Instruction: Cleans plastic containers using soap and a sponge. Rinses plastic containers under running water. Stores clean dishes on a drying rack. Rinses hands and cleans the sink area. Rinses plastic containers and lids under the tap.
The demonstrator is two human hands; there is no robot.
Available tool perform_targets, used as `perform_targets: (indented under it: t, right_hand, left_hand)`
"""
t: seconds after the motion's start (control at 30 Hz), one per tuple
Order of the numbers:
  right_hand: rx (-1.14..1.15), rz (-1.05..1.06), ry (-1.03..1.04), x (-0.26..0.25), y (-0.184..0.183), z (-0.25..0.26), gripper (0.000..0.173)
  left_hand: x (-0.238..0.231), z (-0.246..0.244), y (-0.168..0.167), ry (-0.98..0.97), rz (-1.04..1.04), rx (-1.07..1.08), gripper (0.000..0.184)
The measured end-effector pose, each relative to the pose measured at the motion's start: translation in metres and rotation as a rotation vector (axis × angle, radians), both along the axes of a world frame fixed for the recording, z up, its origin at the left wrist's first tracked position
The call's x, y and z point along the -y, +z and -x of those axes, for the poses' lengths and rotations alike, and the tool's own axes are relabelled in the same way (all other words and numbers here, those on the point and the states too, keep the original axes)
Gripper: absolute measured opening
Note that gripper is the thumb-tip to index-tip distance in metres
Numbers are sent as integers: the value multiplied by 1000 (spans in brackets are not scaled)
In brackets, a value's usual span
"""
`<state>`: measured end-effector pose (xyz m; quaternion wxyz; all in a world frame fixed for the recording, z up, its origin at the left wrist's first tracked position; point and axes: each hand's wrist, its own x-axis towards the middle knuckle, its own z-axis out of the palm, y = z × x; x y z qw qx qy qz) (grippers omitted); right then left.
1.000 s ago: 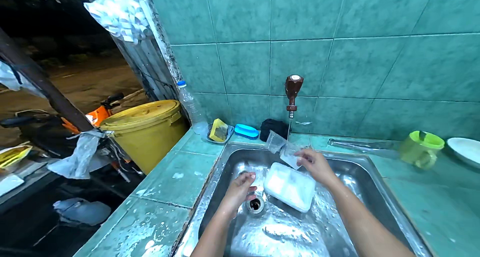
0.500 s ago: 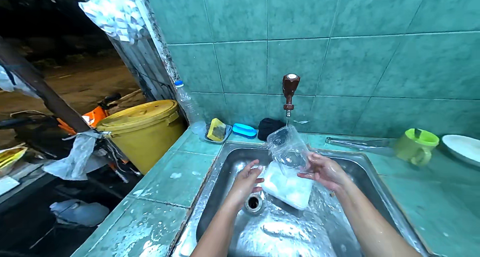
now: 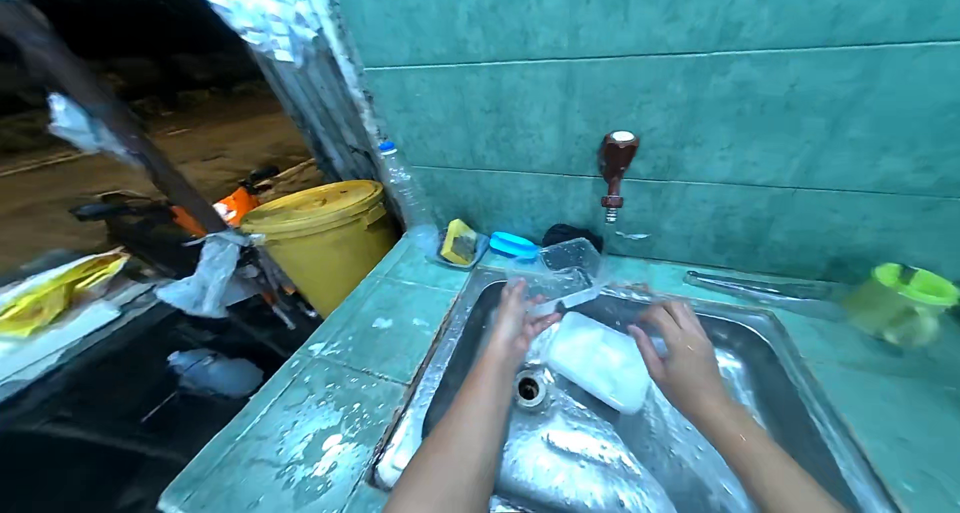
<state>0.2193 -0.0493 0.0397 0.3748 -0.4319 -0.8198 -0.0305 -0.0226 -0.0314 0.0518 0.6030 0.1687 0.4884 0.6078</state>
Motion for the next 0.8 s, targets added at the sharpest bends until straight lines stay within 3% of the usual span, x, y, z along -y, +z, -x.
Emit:
perform_targets:
  t: [0.1,0.17,0.33,0.4,0.63,0.8]
  right_hand:
    - [363,701,57,24,-8,11,42]
    - [588,936,55,26,-24,27,48]
    - [745,965,-91,28,-29,49,31]
    - [729,987,-111,27,-20,48,30]
    - [612,978,-175,18,-10,42,27]
    - [407,945,-86,4,-8,27,26]
  left_hand:
    - [6,-5,-12,-35,90,108,60]
    - [15,-9,-10,-70,67,-11,57]
    - [58,33,15,6,-182,-706,55]
    - [78,64,24,104,-199,-866,54]
    - [145,172,8,409,86,-798,57]
    - [184,208,-12,432,289,-817,62]
